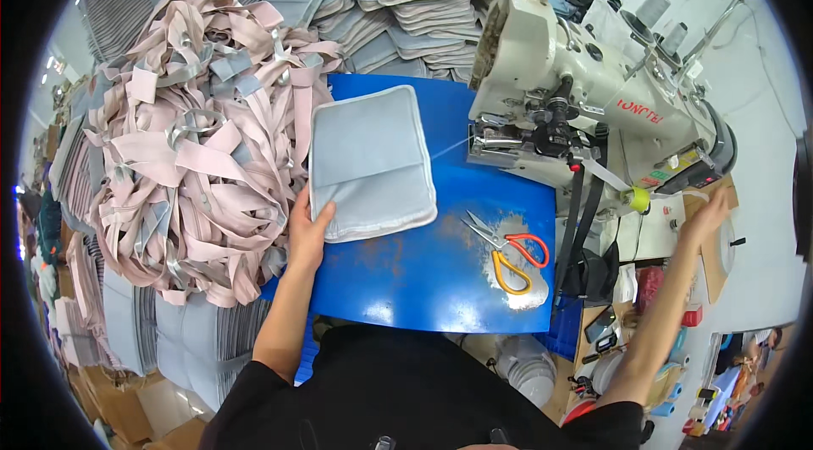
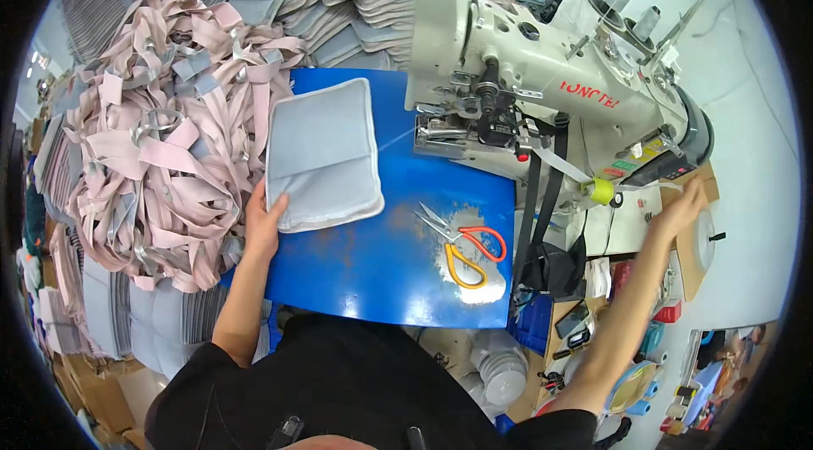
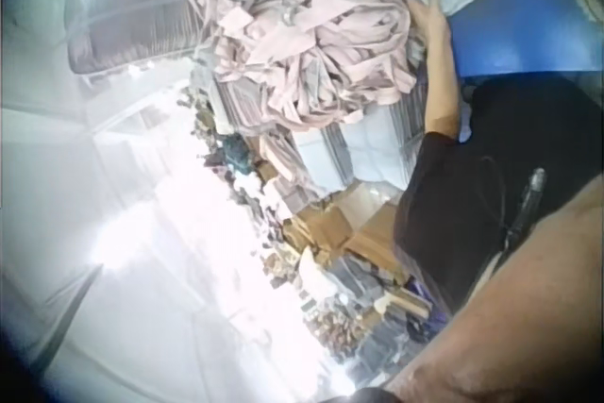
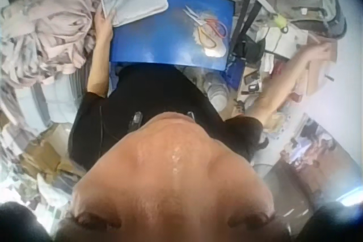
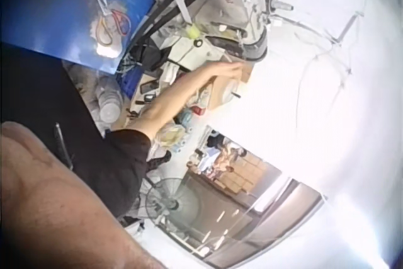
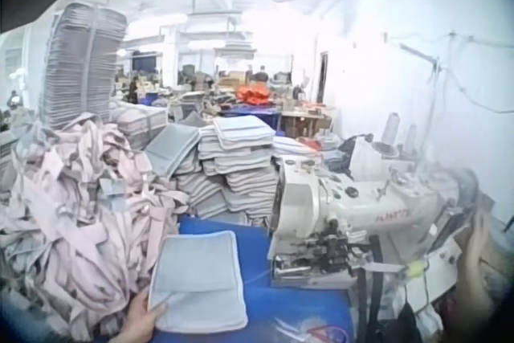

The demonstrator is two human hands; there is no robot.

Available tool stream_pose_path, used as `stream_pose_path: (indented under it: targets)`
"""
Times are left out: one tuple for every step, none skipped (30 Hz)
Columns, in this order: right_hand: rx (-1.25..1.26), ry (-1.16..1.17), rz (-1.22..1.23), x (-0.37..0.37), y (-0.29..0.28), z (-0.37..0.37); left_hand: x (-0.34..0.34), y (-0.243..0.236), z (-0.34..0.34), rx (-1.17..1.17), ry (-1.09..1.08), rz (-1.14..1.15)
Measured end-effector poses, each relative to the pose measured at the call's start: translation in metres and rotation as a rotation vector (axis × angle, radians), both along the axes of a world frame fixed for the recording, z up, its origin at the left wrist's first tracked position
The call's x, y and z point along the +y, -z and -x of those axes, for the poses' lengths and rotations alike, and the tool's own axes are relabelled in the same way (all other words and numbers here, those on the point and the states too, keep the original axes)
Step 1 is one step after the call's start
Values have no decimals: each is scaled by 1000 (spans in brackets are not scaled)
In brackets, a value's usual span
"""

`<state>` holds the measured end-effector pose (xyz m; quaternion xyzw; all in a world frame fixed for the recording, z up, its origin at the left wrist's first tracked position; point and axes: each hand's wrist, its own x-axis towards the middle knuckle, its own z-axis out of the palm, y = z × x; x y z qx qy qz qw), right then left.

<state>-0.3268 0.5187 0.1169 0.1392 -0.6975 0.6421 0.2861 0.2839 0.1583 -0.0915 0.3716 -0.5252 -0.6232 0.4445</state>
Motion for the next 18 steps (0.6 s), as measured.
stream_pose_path:
  targets:
    - [225, 133, -198, -2, 35, -35, 3, -1, 2, 2, -2, 10]
    - [239, -21, -279, -2, 70, -79, 4, 1, 5, 16, -5, 13]
    - [190, -185, -304, -13, 112, -128, 3, 2, 11, 49, 9, -3]
    - [-130, -417, -513, -30, 124, -196, 2, 4, 12, 63, 5, -13]
    - [13, -587, -883, -38, 124, -234, 1, 7, 14, 70, 9, -33]
    - [332, -679, -1059, -60, 109, -270, 0, 7, 13, 58, 7, -40]
    - [406, -697, -1211, -62, 114, -281, 2, 4, 15, 84, 23, -36]
    - [271, -728, -1255, -63, 118, -277, 0, 2, 18, 89, 17, -24]
    - [114, -761, -1298, -62, 123, -268, 0, 2, 19, 80, 19, -22]
    - [-53, -793, -1340, -60, 130, -260, 1, 3, 17, 65, 23, -25]
    - [-92, -820, -1396, -62, 132, -254, 0, 4, 15, 76, 21, -23]
    - [-131, -852, -1450, -65, 131, -251, -1, 7, 12, 85, 17, -20]
    - [-177, -889, -1411, -69, 121, -259, -1, 8, 7, 68, 10, -67]
    - [-207, -913, -1372, -72, 114, -268, -1, 10, 6, 66, 1, -107]
    - [13, -883, -1409, -68, 116, -276, 0, 7, 11, 104, 7, -106]
    - [-67, -906, -1456, -67, 119, -280, 1, 4, 13, 107, 14, -111]
    - [-148, -929, -1502, -65, 121, -284, 3, 3, 15, 110, 19, -115]
    - [-214, -958, -1537, -70, 123, -285, 2, 2, 15, 116, 14, -106]
